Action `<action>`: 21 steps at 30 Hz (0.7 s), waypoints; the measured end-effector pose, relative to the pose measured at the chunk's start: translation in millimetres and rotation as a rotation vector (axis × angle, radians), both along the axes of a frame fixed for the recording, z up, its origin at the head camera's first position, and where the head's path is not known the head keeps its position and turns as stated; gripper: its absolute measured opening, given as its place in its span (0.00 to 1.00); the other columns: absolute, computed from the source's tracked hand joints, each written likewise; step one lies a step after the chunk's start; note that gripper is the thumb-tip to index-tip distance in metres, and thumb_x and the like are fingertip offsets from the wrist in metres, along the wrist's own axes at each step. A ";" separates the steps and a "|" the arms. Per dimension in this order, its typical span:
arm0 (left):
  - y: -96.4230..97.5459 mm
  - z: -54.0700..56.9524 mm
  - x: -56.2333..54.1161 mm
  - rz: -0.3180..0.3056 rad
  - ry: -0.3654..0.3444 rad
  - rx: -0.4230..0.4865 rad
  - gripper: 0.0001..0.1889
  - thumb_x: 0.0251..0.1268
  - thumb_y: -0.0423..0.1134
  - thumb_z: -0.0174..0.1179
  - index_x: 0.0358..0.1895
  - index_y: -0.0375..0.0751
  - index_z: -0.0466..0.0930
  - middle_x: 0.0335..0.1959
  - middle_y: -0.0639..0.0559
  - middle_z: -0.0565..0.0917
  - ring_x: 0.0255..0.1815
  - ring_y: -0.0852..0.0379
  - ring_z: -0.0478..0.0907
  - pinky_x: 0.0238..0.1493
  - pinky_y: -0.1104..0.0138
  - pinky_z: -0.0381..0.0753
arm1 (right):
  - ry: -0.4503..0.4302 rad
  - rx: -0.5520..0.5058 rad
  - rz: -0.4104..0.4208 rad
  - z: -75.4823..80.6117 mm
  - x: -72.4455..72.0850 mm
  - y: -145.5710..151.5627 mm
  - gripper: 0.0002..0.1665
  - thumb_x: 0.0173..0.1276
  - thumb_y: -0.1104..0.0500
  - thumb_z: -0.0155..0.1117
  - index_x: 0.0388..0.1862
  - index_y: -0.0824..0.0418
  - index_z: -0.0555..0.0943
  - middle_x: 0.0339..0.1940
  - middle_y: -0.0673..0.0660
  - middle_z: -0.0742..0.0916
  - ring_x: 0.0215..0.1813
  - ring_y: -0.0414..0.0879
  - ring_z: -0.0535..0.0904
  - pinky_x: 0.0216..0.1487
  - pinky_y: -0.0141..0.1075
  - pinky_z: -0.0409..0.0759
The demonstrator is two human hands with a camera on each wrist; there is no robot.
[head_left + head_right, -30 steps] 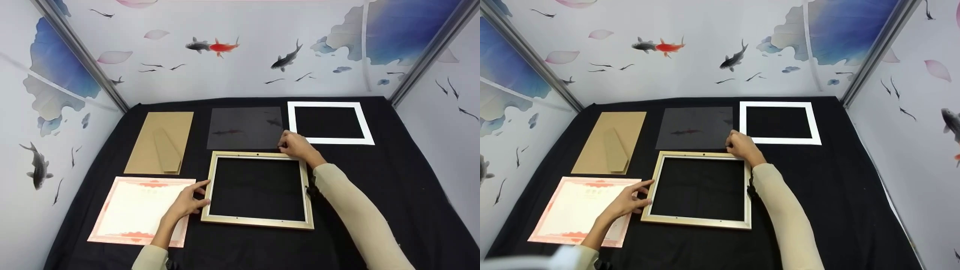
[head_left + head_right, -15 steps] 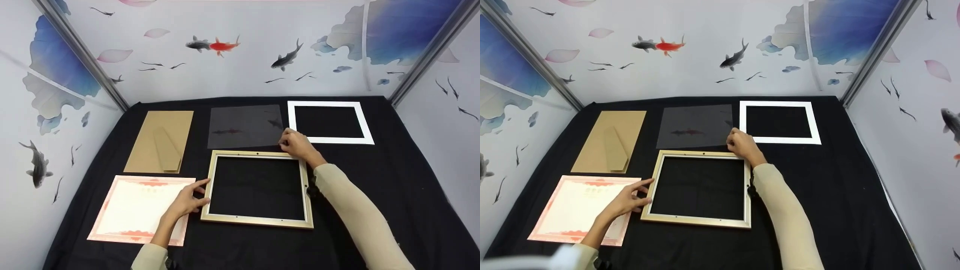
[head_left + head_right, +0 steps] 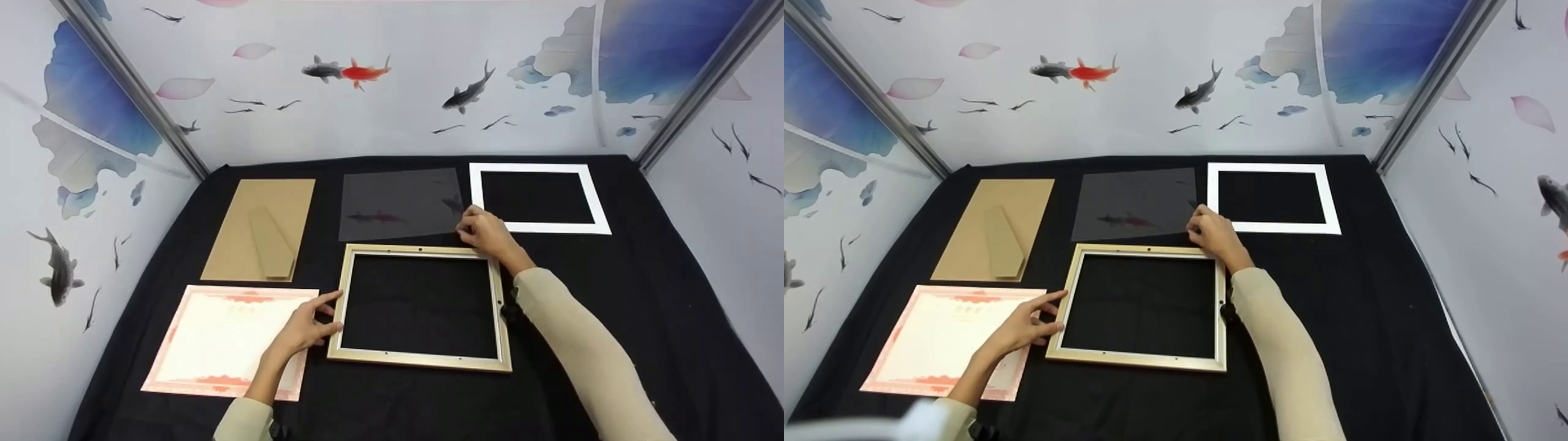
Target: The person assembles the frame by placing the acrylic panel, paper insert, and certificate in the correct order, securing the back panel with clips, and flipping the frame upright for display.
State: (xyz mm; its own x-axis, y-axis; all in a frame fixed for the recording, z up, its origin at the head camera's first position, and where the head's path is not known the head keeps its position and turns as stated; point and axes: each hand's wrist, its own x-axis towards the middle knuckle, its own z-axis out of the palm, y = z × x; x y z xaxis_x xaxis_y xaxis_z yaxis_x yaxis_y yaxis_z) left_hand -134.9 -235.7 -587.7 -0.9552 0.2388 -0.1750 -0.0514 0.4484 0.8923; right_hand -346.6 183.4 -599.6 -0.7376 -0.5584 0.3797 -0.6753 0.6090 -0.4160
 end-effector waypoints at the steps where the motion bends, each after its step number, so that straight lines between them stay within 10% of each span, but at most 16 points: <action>1: 0.3 0.0 0.2 -0.002 0.002 0.001 0.35 0.60 0.27 0.70 0.72 0.38 0.71 0.46 0.38 0.78 0.22 0.52 0.80 0.23 0.59 0.83 | 0.010 0.000 0.000 -0.3 0.6 0.7 0.03 0.67 0.66 0.71 0.36 0.63 0.90 0.42 0.58 0.81 0.38 0.55 0.81 0.39 0.51 0.81; 21: -0.3 2.5 1.8 -0.035 0.136 -0.076 0.33 0.57 0.26 0.72 0.69 0.33 0.73 0.42 0.38 0.82 0.29 0.52 0.83 0.32 0.63 0.82 | 0.128 -0.171 -0.003 21.0 6.8 -0.8 0.05 0.64 0.71 0.72 0.36 0.63 0.88 0.46 0.62 0.81 0.29 0.49 0.79 0.31 0.44 0.79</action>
State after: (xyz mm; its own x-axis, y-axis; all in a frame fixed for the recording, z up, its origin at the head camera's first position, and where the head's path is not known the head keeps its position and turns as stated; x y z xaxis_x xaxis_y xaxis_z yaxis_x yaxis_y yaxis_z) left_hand -133.2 -236.1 -585.2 -0.9625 0.2637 -0.0640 0.0843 0.5147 0.8532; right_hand -339.9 182.5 -578.6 -0.6787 -0.4758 0.5594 -0.7276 0.5390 -0.4244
